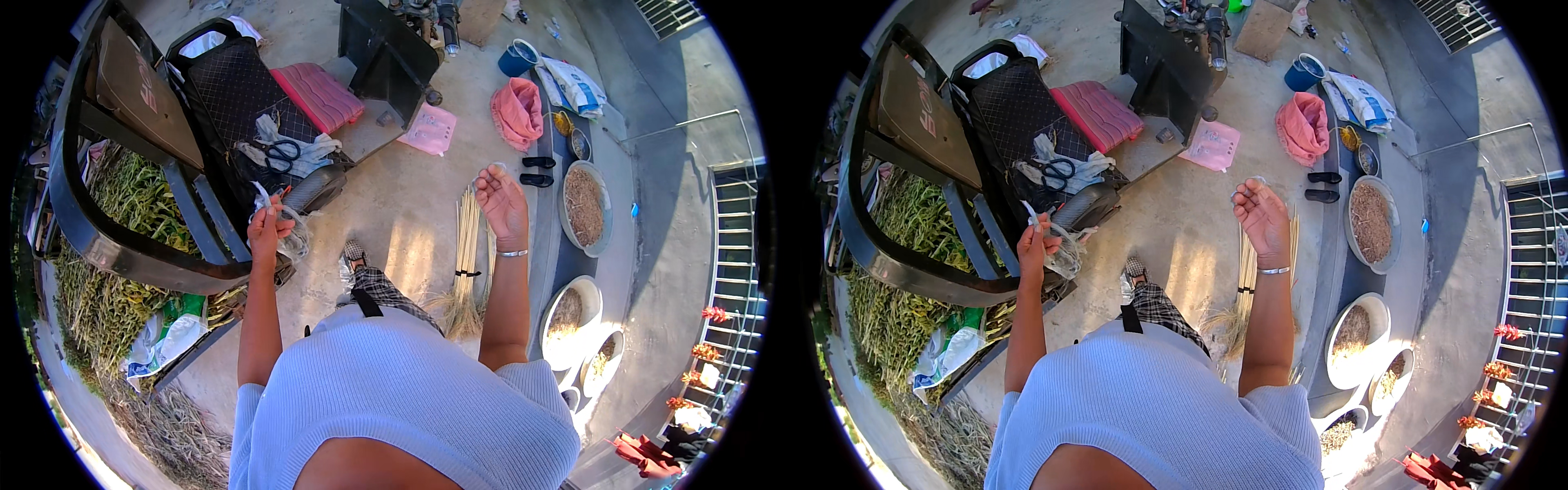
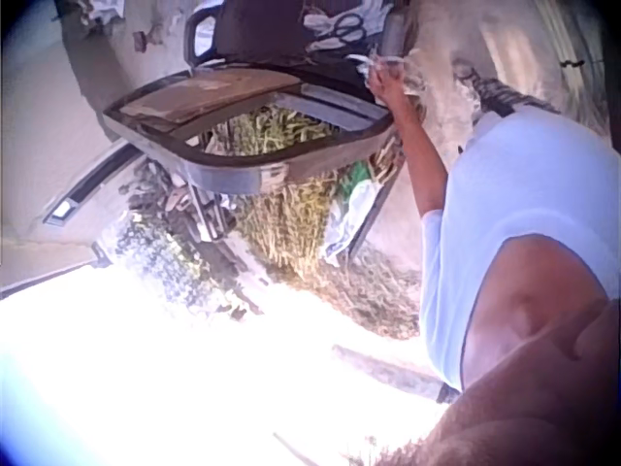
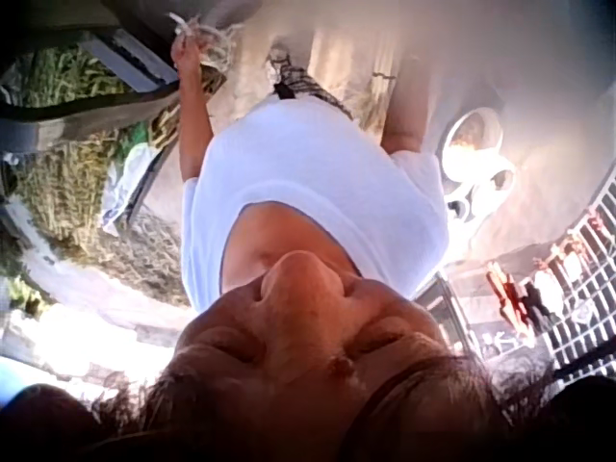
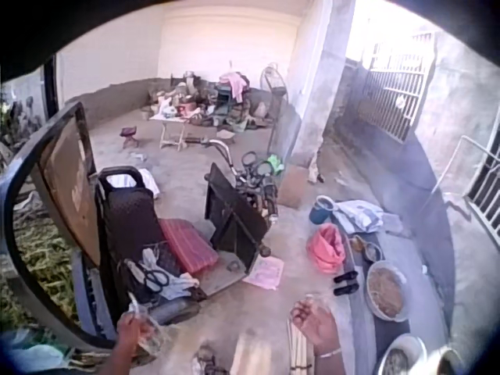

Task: The person gathers long green plant stalks from a pile on a cart, aligns them into a bundle, and ties them with a white plastic strip. The person then lifts a large white sack and places it over the bundled plants.

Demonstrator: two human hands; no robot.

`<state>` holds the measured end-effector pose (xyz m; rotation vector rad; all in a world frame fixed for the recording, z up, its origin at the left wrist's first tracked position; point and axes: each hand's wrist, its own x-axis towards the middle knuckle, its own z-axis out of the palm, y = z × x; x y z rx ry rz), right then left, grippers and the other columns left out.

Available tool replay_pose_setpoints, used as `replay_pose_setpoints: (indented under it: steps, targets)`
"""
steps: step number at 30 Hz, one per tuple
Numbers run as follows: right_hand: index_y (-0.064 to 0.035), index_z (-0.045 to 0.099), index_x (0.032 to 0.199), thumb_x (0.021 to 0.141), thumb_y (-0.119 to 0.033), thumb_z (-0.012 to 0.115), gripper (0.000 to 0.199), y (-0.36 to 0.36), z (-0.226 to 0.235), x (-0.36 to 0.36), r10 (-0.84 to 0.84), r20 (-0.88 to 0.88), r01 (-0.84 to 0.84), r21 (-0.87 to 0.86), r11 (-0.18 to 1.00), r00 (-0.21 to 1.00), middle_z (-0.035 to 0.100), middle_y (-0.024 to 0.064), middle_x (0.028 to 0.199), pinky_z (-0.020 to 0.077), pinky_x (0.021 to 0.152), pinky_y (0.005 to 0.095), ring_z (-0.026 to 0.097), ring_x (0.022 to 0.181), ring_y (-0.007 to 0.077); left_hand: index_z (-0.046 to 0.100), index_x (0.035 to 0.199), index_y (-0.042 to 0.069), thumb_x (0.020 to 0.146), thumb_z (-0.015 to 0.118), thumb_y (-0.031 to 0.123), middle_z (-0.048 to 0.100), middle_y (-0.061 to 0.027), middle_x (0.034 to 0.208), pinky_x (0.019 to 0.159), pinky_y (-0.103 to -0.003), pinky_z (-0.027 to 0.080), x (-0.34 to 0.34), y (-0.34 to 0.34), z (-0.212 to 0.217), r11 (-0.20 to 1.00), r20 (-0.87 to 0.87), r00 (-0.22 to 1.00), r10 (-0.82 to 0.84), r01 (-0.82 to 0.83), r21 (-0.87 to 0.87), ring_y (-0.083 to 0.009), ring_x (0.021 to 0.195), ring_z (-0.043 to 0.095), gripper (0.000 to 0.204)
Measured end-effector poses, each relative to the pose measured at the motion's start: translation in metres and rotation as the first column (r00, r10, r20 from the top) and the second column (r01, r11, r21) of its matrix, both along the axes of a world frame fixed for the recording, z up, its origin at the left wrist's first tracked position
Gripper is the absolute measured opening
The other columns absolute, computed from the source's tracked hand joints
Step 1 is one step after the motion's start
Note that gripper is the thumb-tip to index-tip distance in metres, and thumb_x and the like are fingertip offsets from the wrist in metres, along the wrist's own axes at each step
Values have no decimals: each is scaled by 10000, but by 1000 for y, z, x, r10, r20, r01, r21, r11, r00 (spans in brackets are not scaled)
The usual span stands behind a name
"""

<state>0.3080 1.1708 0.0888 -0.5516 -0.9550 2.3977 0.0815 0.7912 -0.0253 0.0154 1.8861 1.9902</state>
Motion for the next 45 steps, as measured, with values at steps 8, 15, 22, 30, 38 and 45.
replay_pose_setpoints:
  steps: [8, 15, 22, 30, 38, 45]
  targets:
    - [-25, 610, 1027, 852, 50, 598, 191, -92, -3, -25, 249, 105, -269, 288, 919, 963, 669, 86, 898, 465, 623, 208, 622, 770, 109, 619, 1087, 6, 922, 565, 47, 629, -57, 940, 605, -239, 450, 69, -7, 102, 974, -818, 553, -158, -47, -220, -132, 700, 583, 178]
    - [-11, 588, 1102, 838, 27, 640, 272, -210, 22, -68, 513, 262, -574, 443, 689, 818, 680, 80, 888, 496, 666, 222, 636, 793, 117, 671, 860, 5, 861, 649, 92, 591, -88, 718, 586, -309, 434, 133, -36, 154, 939, -537, 771, -342, 265, -218, -199, 654, 559, 89]
    - [16, 640, 974, 881, 20, 598, 102, -290, 17, -71, 796, 154, -763, 438, 476, 585, 663, 42, 897, 489, 717, 224, 598, 800, 71, 657, 770, 28, 803, 709, 131, 565, -96, 664, 536, -357, 425, 166, -86, 143, 933, -586, 783, -210, -19, -360, -261, 612, 557, 120]
    - [21, 655, 930, 903, -59, 609, 96, -368, 25, -53, 914, 198, -877, 410, 250, 354, 650, 68, 995, 503, 711, 243, 588, 801, 92, 663, 790, 17, 731, 741, 39, 553, -70, 697, 533, -311, 437, 214, -146, 153, 833, -632, 748, 202, -471, -290, -195, 604, 556, 100]
    - [-12, 571, 1191, 973, -192, 529, 285, -453, 45, -24, 979, 167, -902, 430, 33, 115, 629, 52, 955, 499, 692, 235, 602, 755, 119, 682, 820, -8, 762, 679, -21, 556, -5, 748, 568, -250, 434, 258, -217, 130, 759, -283, 719, 635, -648, 58, -90, 665, 553, 60]
    - [-6, 445, 1321, 907, -127, 625, 467, -511, 31, -32, 993, 113, -911, 405, -73, -29, 610, 77, 985, 495, 672, 255, 610, 802, 121, 671, 780, 16, 805, 710, 52, 559, 25, 742, 527, -211, 359, 275, -269, 136, 655, -205, 624, 754, -739, 157, -44, 621, 499, 58]
